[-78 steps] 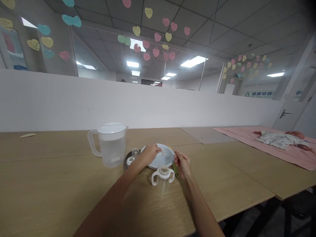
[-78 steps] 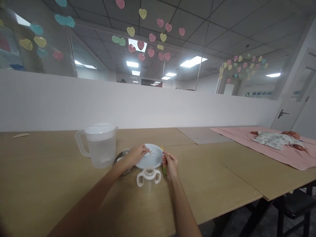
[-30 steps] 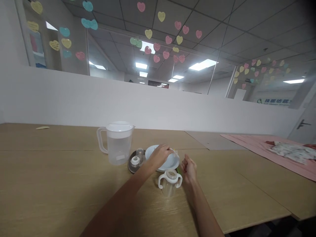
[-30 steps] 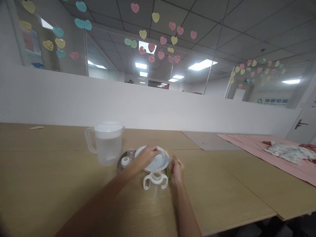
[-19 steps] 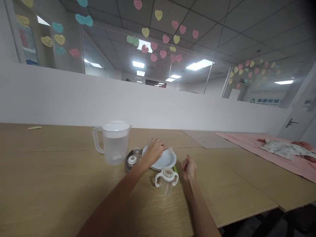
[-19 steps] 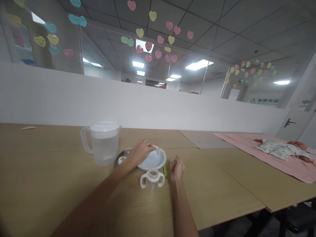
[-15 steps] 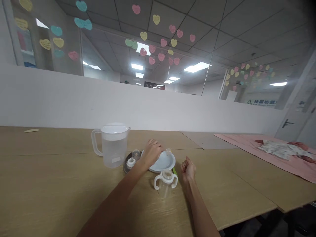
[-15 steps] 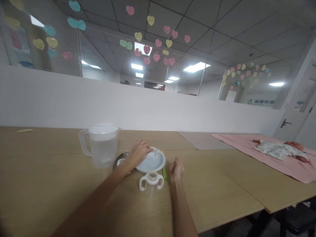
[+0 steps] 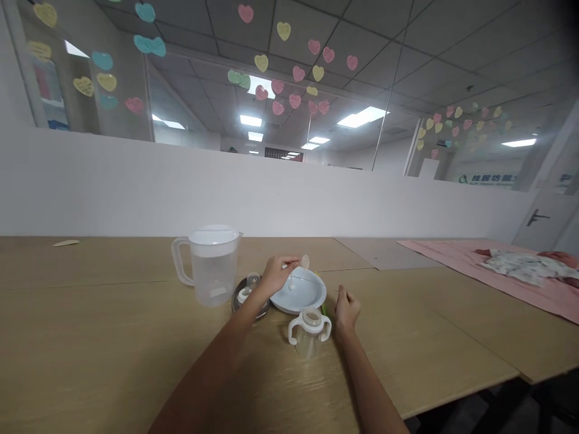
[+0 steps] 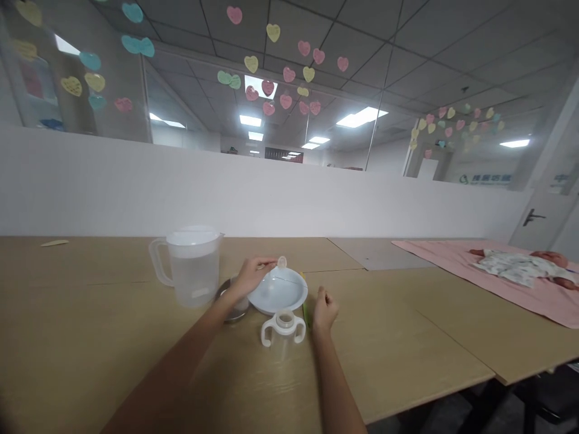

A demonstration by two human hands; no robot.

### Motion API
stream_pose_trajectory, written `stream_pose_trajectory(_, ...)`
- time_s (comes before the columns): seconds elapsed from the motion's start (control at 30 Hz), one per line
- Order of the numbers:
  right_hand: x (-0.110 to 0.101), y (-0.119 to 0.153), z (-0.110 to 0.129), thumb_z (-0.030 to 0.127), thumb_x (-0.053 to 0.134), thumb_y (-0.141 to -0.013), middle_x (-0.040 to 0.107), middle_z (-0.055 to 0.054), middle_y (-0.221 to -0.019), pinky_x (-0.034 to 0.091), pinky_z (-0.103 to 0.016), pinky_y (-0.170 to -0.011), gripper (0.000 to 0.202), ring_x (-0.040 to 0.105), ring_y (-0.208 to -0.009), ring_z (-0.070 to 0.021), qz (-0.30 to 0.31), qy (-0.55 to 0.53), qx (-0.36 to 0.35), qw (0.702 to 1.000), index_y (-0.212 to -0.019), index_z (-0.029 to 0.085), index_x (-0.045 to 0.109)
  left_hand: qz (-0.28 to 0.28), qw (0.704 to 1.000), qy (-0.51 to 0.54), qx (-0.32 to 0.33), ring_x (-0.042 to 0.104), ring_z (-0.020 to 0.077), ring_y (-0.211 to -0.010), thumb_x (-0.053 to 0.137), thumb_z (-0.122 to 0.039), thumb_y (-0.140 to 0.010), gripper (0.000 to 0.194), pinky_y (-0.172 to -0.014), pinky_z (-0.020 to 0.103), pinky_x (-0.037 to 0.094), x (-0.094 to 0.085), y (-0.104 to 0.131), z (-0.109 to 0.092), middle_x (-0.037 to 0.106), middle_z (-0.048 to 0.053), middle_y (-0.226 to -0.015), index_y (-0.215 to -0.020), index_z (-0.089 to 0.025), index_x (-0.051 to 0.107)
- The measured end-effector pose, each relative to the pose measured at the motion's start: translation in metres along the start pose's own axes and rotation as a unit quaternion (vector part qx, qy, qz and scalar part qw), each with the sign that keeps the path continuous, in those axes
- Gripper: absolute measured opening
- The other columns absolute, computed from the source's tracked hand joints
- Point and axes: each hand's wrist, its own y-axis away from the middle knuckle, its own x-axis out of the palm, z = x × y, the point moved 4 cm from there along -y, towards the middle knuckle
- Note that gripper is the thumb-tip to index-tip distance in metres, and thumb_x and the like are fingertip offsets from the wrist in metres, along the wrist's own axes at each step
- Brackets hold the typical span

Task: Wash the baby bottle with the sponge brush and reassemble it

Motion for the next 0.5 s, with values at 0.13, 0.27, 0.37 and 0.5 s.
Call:
stream_pose_trajectory(0.13,-0.001,0.000,0.006,0.053,0.045,-0.078,0.022,0.007,-0.049,0.023,-0.023,-0.047,0.043,0.026,-0.050,-0.0076,0.011,0.070,-0.045,0.996,-0.053,0.021,0.029,0.067,0.986,-0.156,0.002,0.063,0.0208,-0.096,0.052,-0.021,-0.084,0.024,-0.086,0.031,0.043,0.015,0.004,0.015,0.071,0.004,-0.101,-0.099,-0.023,0.071)
stream_pose_trajectory(0.27,0.002,0.001,0.005,0.054,0.044,-0.078,0.023,0.006,-0.049,0.024,-0.023,-0.048,0.045,0.027,-0.051,-0.0082,0.032,0.087,-0.049,0.994,-0.052,0.021,0.030,0.131,0.938,-0.318,0.045,0.061,0.0222,-0.096,0.048,-0.015,-0.085,0.030,-0.085,0.033,0.040,0.030,0.011,0.022,0.072,0.004,-0.098,-0.100,-0.028,0.071)
stream_pose_trajectory(0.37,0.003,0.003,0.007,0.055,0.042,-0.078,0.025,0.006,-0.048,0.023,-0.023,-0.048,0.046,0.028,-0.051,-0.0086,0.032,0.117,-0.058,0.991,-0.050,0.020,0.033,0.163,0.921,-0.351,0.053,0.060,0.0220,-0.093,0.048,-0.009,-0.082,0.033,-0.082,0.032,0.040,0.037,0.014,0.027,0.072,0.006,-0.095,-0.096,-0.026,0.072)
stream_pose_trajectory(0.5,0.002,0.008,0.018,0.054,0.039,-0.081,0.037,0.003,-0.046,0.025,-0.023,-0.050,0.047,0.033,-0.050,-0.0099,0.043,0.179,-0.099,0.978,-0.049,0.018,0.040,0.180,0.908,-0.374,0.045,0.059,0.0263,-0.094,0.052,0.001,-0.073,0.030,-0.084,0.036,0.038,0.041,0.015,0.036,0.070,0.013,-0.090,-0.084,-0.017,0.074)
